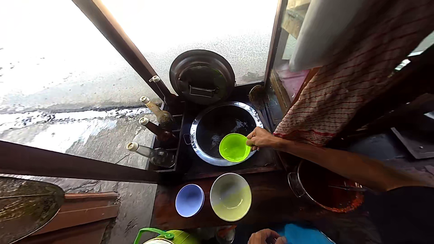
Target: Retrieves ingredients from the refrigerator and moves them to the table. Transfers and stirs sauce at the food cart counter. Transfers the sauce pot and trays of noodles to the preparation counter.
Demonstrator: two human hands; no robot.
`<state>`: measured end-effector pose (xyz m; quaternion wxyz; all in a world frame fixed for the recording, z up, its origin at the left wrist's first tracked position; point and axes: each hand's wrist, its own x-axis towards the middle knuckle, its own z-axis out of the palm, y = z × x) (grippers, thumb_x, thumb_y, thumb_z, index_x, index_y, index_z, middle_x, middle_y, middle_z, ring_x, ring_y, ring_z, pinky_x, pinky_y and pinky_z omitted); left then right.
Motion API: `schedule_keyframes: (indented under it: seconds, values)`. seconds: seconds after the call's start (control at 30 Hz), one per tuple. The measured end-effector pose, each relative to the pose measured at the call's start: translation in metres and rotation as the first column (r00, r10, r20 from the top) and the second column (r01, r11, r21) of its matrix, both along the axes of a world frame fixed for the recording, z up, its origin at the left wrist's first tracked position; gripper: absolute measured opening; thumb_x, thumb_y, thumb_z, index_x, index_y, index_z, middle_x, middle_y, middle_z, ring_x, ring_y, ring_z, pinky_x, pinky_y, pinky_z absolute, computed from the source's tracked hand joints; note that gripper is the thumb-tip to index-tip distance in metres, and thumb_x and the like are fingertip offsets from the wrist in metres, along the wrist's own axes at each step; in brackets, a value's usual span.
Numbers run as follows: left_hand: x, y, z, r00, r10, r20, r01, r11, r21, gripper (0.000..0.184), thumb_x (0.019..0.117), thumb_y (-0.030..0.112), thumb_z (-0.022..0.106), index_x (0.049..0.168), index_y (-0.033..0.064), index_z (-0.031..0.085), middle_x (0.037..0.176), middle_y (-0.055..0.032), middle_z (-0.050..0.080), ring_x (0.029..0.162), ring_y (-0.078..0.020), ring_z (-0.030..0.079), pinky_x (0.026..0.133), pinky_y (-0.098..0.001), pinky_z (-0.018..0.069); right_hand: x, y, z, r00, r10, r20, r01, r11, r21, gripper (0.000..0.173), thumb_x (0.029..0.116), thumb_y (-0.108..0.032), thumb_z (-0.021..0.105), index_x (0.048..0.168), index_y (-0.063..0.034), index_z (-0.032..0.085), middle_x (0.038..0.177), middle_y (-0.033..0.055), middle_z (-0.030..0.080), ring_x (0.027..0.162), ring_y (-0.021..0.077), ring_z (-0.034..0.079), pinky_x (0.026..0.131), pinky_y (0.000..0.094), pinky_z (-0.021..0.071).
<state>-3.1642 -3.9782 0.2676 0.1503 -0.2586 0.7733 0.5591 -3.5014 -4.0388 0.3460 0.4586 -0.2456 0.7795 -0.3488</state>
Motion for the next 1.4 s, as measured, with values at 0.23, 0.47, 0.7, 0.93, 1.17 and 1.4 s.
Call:
schedule_keyframes:
  seconds: [0.23, 0.47, 0.7, 0.93, 1.17, 1.4]
  values:
    - [-0.009, 0.002, 0.009, 0.996, -0.086, 0.015, 0.086, 0.995, -0.041, 0.03, 0.0933, 0.037, 0.07, 0.098, 0.0096, 0.08, 0.083, -0.0033, 0.076, 0.076, -0.0162, 0.073, 0.076, -0.0458, 0.0583, 0.026, 0.136, 0.051, 1.0, 0.021, 0.008, -0.021, 1.0, -0.02, 0.017, 0.1004, -0.012, 0.062, 0.091, -0.0035, 0.073, 0.065, -0.0009, 0.064, 0.051, 0.0034, 0.056, 0.049, 0.0198, 0.0465]
    - [-0.025, 0.002, 0.01, 0.982, -0.189, 0.003, 0.189, 0.981, -0.049, 0.028, 0.093, 0.038, 0.071, 0.097, 0.0126, 0.08, 0.082, 0.0013, 0.076, 0.073, -0.0105, 0.072, 0.074, -0.0403, 0.0587, 0.022, 0.274, 0.061, 0.912, -0.212, -0.351, 0.252, 0.965, 0.072, 0.024, 0.1038, -0.02, 0.057, 0.102, -0.0047, 0.075, 0.075, 0.0038, 0.067, 0.061, 0.0087, 0.061, 0.062, 0.0308, 0.054]
    - [-0.05, 0.004, 0.021, 0.942, -0.331, 0.057, 0.336, 0.936, -0.11, 0.032, 0.0939, 0.044, 0.068, 0.098, 0.0146, 0.08, 0.082, 0.0017, 0.076, 0.075, -0.0114, 0.071, 0.074, -0.0426, 0.0562, 0.034, 0.324, 0.026, 0.562, -0.248, -0.789, 0.395, 0.919, -0.007, 0.033, 0.1045, -0.013, 0.052, 0.129, 0.001, 0.069, 0.094, 0.0226, 0.073, 0.087, 0.0396, 0.07, 0.082, 0.058, 0.053]
    - [-0.061, 0.007, 0.027, 0.965, -0.261, -0.023, 0.249, 0.941, -0.231, 0.03, 0.0933, 0.045, 0.067, 0.095, 0.0179, 0.08, 0.079, 0.0047, 0.075, 0.072, -0.0094, 0.07, 0.07, -0.0406, 0.0558, 0.027, 0.336, -0.019, 0.155, -0.23, -0.961, 0.239, 0.952, -0.189, 0.035, 0.0984, -0.005, 0.055, 0.13, 0.0035, 0.067, 0.086, 0.0224, 0.072, 0.076, 0.0393, 0.072, 0.066, 0.048, 0.0589]
    - [-0.073, 0.01, 0.027, 0.971, -0.155, -0.183, 0.098, 0.953, -0.285, 0.03, 0.0938, 0.044, 0.065, 0.092, 0.0188, 0.08, 0.076, 0.0075, 0.074, 0.067, -0.0044, 0.068, 0.065, -0.0337, 0.0565, 0.009, 0.348, -0.036, -0.139, -0.265, -0.954, 0.05, 0.96, -0.274, 0.031, 0.0985, -0.005, 0.058, 0.127, -0.0015, 0.072, 0.075, 0.0159, 0.067, 0.065, 0.0292, 0.065, 0.055, 0.0363, 0.0525]
    - [-0.087, 0.016, 0.022, 0.964, -0.101, -0.248, 0.003, 0.93, -0.368, 0.029, 0.0945, 0.039, 0.064, 0.088, 0.0153, 0.079, 0.069, 0.0055, 0.07, 0.059, -0.0063, 0.064, 0.058, -0.0341, 0.0531, 0.0, 0.358, 0.006, 0.5, -0.747, -0.438, 0.704, 0.646, -0.297, 0.02, 0.1035, -0.013, 0.06, 0.111, -0.0012, 0.074, 0.078, 0.0072, 0.071, 0.065, 0.0118, 0.066, 0.064, 0.0293, 0.0567]
